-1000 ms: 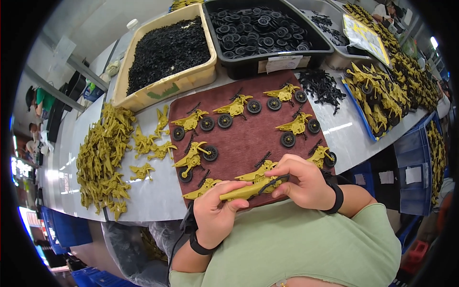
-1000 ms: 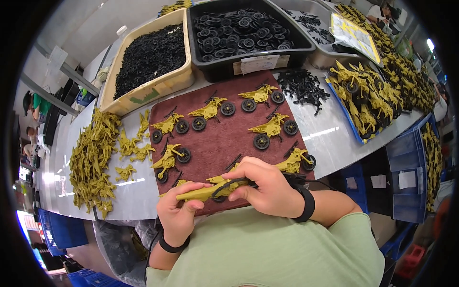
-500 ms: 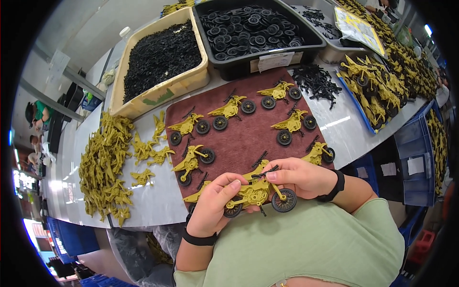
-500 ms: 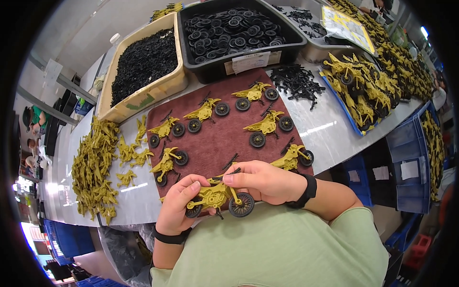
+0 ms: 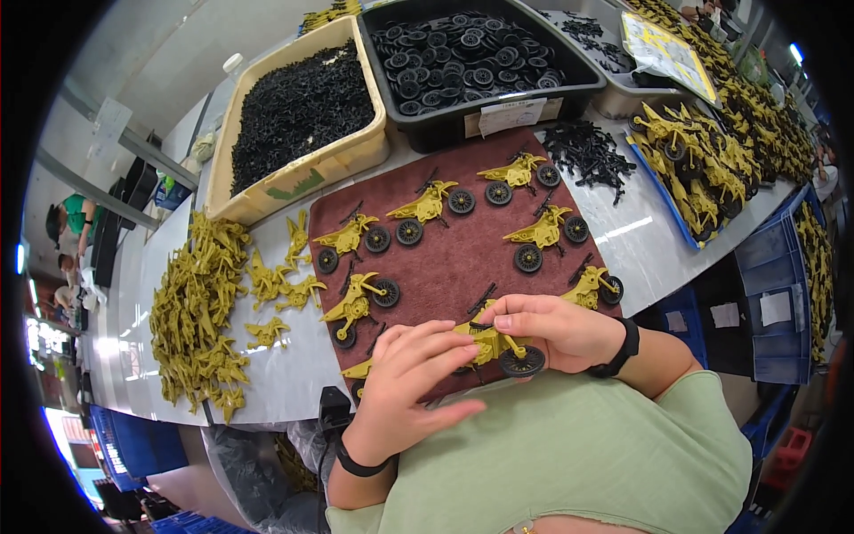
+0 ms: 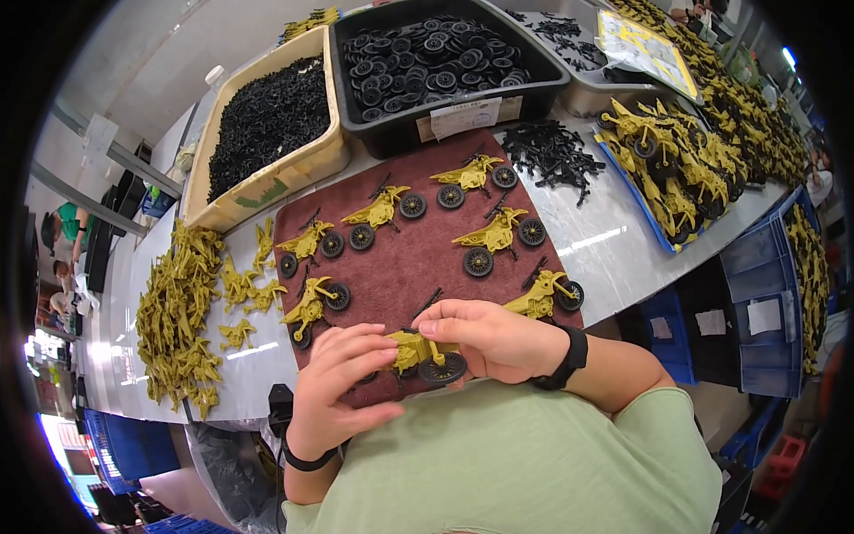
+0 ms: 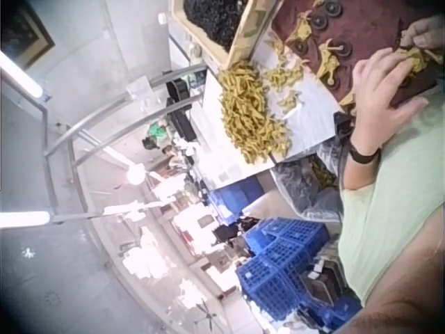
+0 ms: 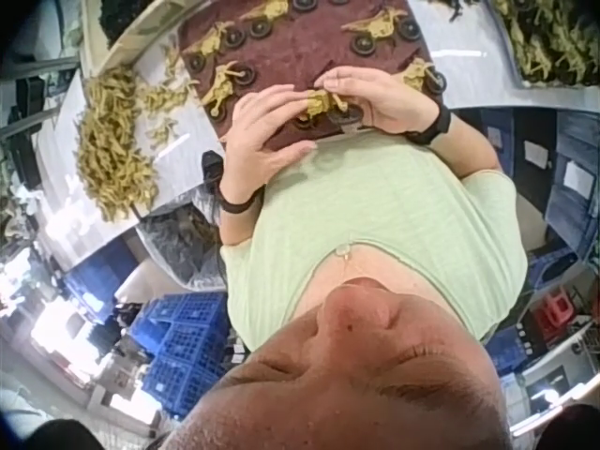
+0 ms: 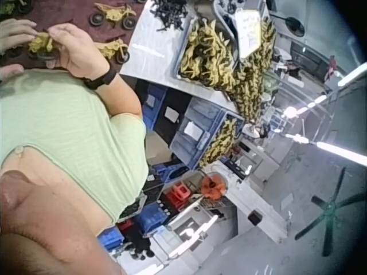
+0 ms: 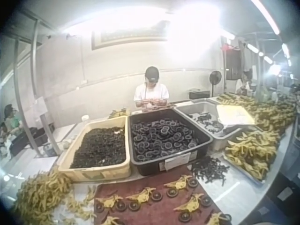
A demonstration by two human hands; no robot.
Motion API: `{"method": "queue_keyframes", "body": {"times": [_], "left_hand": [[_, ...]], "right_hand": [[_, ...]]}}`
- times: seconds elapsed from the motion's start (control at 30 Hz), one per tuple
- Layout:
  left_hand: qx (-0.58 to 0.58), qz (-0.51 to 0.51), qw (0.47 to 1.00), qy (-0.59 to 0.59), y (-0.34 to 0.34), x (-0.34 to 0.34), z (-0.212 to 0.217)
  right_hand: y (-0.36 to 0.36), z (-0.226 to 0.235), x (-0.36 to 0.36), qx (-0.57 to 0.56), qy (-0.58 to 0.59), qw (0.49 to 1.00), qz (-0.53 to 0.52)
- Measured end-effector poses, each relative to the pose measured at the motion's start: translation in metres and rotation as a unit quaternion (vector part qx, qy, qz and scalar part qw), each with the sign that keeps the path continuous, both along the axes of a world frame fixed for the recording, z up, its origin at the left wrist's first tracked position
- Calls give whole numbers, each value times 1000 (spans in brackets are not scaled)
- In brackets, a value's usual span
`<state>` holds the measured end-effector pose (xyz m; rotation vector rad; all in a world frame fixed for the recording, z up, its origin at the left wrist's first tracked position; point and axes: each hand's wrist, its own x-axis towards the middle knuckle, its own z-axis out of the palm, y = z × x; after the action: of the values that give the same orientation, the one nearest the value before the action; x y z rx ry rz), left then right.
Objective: Assembling small plastic toy motorcycle components at a factory assembly workstation.
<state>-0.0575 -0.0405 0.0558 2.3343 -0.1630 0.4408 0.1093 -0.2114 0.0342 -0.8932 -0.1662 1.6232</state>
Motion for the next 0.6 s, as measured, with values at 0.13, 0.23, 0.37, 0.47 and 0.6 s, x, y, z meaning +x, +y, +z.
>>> {"method": "queue_keyframes", "body": {"times": [0.13,0.23,0.37,0.47,0.6], "left_hand": [[77,63,992,-78,-10,5,-13],[109,75,987,-88,-14,1,-15],[134,68,983,-108,-15,7,-13],[129,71,984,-97,-7,15,-17],[135,120,978,-107,19,42,-24]], "right_hand": [[1,1,0,8,7,999,35],[0,-5,1,10,29,998,49],[-4,-5,0,3,-10,999,46],[-8,1,-1,-32,-110,993,7],[-21,3,13,48,-431,898,-73]]}}
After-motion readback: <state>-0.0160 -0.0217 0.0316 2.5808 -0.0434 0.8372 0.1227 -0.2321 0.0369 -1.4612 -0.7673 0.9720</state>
